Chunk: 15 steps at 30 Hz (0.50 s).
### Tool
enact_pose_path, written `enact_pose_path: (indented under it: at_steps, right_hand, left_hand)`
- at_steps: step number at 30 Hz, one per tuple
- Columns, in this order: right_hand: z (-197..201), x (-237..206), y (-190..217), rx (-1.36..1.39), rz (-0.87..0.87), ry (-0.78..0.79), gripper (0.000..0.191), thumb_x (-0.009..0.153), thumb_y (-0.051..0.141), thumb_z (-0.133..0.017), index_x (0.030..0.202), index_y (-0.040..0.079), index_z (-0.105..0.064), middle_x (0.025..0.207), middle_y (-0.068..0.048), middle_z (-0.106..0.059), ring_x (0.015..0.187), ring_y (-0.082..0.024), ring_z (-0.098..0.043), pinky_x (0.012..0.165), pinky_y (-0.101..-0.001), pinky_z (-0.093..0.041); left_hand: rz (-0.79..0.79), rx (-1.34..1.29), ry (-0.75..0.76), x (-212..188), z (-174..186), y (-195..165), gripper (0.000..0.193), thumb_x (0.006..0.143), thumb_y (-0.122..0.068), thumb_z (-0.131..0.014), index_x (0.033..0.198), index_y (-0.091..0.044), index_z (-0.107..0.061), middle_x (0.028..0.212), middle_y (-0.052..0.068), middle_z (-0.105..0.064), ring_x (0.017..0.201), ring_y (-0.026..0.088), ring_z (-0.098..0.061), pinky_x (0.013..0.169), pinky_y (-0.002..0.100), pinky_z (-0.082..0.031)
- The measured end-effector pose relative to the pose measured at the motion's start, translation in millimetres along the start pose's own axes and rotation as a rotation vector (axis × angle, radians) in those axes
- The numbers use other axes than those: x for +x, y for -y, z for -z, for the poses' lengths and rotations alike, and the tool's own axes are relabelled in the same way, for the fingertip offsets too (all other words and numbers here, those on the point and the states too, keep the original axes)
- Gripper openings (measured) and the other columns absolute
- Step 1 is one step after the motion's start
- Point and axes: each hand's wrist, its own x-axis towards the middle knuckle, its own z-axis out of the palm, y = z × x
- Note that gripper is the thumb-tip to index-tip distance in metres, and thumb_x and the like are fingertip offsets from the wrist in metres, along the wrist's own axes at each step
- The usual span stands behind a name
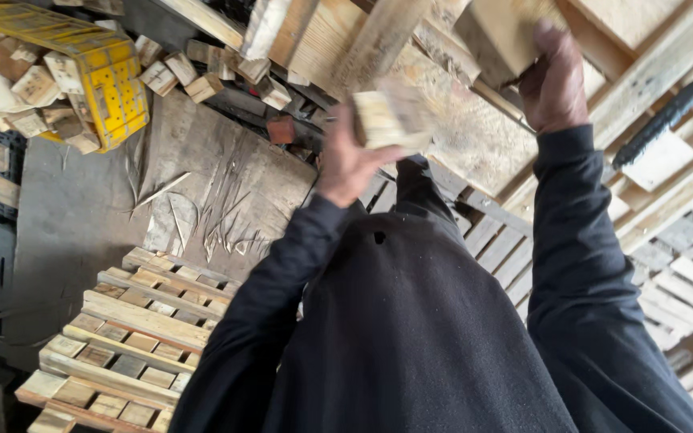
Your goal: The person assembles wooden pallets by placing small wooden blocks onto a pallet frame and hammering nails to secure them. The person repeatedly positions blocks, aligns them, and uses a hammer to drive nails into the wood.
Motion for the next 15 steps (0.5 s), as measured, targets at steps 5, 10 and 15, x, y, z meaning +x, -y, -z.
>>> enact_pose_path:
  at_steps: [5, 10, 15]
  right_hand:
    - [11.9, -58.6, -45.2, -0.570, 0.203, 0.269, 0.055, 0.099, 0.040, -0.069, 0.139, 0.004, -0.057, 0.131, -0.018, -0.057, 0.117, -0.033, -0.062, 0.097, -0.0443, -0.057]
    - [14.3, -51.6, -99.7, -1.196, 0.490, 0.058, 0.064, 0.094, 0.049, -0.080, 0.144, 0.011, -0.069, 0.134, -0.017, -0.051, 0.118, -0.038, -0.061, 0.103, -0.0423, -0.060]
    - [31.6, -53.4, -131.4, -0.974, 0.378, 0.023, 0.056, 0.109, 0.040, -0.068, 0.152, 0.006, -0.057, 0.137, -0.016, -0.056, 0.120, -0.029, -0.065, 0.100, -0.0397, -0.058]
  left_hand:
    - [0.172, -0.105, -0.107, -33.7, 76.0, -15.5, 0.106, 0.075, -0.049, -0.092, 0.150, 0.000, -0.036, 0.137, 0.017, -0.061, 0.127, 0.029, -0.066, 0.107, 0.044, -0.062]
    - [0.156, -0.061, -0.122, -42.3, 83.0, -28.9, 0.111, 0.075, -0.054, -0.094, 0.153, 0.000, -0.037, 0.142, 0.019, -0.059, 0.133, 0.030, -0.064, 0.116, 0.047, -0.058]
    - [0.048, -0.030, -0.067, -43.0, 47.3, -44.4, 0.112, 0.074, -0.051, -0.095, 0.155, -0.004, -0.034, 0.143, 0.018, -0.053, 0.134, 0.030, -0.059, 0.115, 0.050, -0.058]
